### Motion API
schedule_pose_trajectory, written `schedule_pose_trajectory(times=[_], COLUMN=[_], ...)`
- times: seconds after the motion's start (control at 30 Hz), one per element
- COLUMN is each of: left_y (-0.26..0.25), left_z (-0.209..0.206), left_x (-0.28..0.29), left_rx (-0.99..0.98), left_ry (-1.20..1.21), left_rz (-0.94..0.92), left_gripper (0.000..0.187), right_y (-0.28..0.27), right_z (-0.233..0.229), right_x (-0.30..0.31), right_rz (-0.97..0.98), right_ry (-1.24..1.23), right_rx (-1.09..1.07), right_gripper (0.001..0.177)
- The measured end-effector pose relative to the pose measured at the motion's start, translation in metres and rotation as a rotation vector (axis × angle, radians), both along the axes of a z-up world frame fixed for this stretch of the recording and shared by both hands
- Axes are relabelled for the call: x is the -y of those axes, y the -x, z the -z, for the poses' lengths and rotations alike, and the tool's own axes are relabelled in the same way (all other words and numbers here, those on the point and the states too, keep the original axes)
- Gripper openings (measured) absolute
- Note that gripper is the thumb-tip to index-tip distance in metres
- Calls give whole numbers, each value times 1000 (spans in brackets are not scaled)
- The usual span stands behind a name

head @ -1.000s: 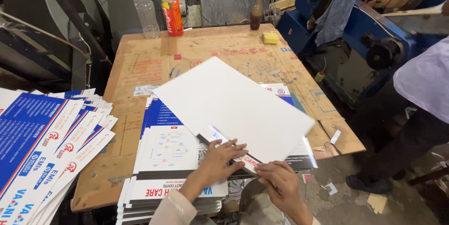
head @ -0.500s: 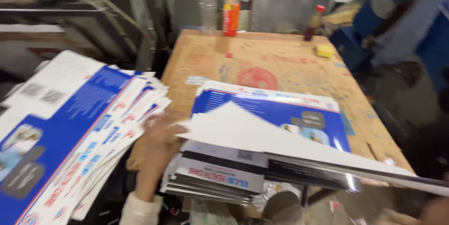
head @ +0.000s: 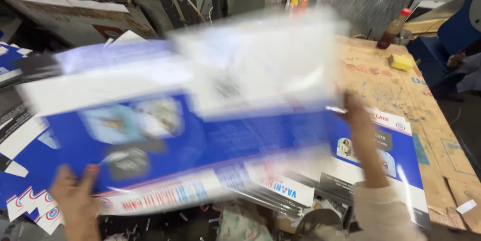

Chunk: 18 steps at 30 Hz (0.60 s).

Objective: The person folds printed sheets in half and stacks them on a wooden table. They repeatedly pick up a sheet, fold it, and place it on the growing stack.

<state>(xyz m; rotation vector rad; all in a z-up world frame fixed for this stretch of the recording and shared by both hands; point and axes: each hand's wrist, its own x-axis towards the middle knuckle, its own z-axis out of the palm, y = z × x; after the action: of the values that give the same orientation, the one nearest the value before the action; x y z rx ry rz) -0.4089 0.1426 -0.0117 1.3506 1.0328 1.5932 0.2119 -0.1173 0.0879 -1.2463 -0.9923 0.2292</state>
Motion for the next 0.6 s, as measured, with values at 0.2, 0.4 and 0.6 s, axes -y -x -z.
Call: schedule_pose_trajectory(times=[0.2, 0.4, 0.6], left_y=[87, 88, -38], left_z=[4, 54, 49], left_x=[-73, -112, -56], left_rx=[214, -330, -958], left_ry=[262, 24, 289], left_rz=[-399, -558, -230], left_gripper=[33, 44, 37], right_y=[163, 183, 183], right_z=[127, 161, 168], right_x=[25, 59, 59], right_rz=[57, 61, 31], right_ry=[687, 601, 550], right_rx=[1272, 1228, 1451], right_gripper=[96, 89, 55])
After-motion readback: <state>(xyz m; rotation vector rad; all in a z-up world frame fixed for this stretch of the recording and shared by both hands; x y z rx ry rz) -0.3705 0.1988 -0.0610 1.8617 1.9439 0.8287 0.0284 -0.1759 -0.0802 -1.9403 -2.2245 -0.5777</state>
